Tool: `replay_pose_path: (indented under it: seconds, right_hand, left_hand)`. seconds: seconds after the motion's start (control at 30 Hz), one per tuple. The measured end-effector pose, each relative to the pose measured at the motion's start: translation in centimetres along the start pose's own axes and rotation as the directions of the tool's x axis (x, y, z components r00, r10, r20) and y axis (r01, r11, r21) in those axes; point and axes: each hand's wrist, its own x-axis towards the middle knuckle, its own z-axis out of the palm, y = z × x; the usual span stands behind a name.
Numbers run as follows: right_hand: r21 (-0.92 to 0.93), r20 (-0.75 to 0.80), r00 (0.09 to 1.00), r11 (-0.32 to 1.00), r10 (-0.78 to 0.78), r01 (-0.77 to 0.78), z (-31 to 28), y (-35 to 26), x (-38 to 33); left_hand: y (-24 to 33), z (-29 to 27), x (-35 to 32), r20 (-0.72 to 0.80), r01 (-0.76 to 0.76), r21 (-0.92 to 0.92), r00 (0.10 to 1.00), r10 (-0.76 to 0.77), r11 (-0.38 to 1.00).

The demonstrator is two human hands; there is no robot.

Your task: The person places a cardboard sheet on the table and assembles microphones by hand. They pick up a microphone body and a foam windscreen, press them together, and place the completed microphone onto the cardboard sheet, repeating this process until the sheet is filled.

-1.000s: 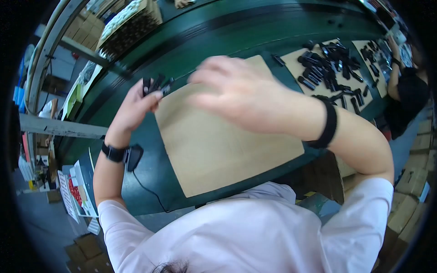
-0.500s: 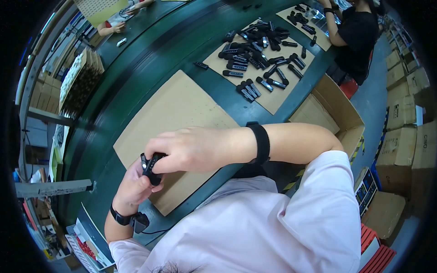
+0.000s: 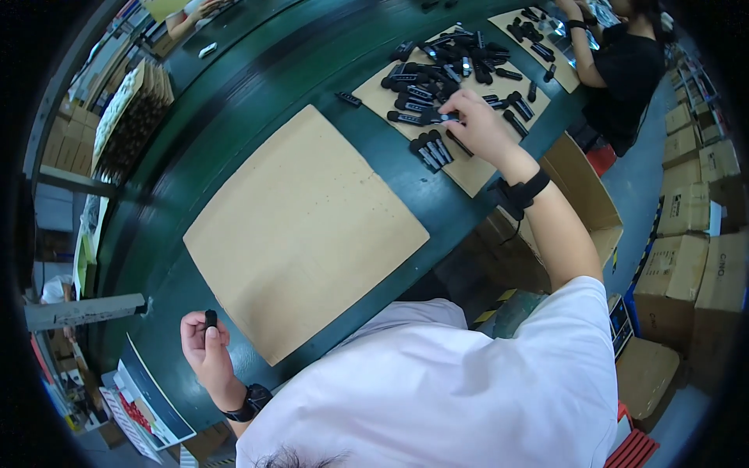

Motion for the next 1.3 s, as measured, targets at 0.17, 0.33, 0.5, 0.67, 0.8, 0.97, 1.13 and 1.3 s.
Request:
replay_pose_path:
  seconds: [0.17,0.33,0.5,0.67,0.8,0.97,1.13,1.3]
  right_hand:
    - [-0.297,-0.083,0.953,0.920,-0.292,0.256,1.0,0.9,-0.1]
    - [0.166,0.043,0.955,0.945,-0.294,0.283,1.7,-10.1,-3.1]
    - [0.650,0.293,0.810,0.727,-0.508,0.222,4.6,-18.9,-7.1]
    - [0.812,0.387,0.767,0.583,-0.511,-0.022,8.3,-23.0,-8.5]
    - [0.773,0.414,0.765,0.634,-0.493,-0.010,9.5,-23.2,-9.2]
    - [0.793,0.191,0.797,0.569,-0.573,0.219,10.9,-22.8,-9.6]
    - [0.783,0.137,0.790,0.553,-0.597,0.283,11.2,-22.9,-9.9]
    - [0.774,0.128,0.785,0.556,-0.606,0.303,11.1,-23.0,-10.0]
  left_hand:
    - [0.5,1.9,-1.7,-0.195,0.000,0.103,0.981,0.021,0.995]
    - [1.0,3.8,-0.5,0.071,-0.259,0.246,0.966,0.250,0.934]
    - [1.9,5.3,0.4,0.234,-0.402,0.245,0.908,0.348,0.882]
    - [1.8,5.5,0.3,0.251,-0.469,0.273,0.877,0.409,0.840]
    - [1.6,4.9,-0.3,0.225,-0.472,0.279,0.879,0.420,0.837]
    - [1.1,4.4,-0.9,0.153,-0.410,0.258,0.912,0.382,0.875]
    - [0.9,4.2,-1.2,0.151,-0.396,0.237,0.917,0.369,0.887]
    - [0.8,4.1,-1.2,0.181,-0.450,0.249,0.892,0.415,0.858]
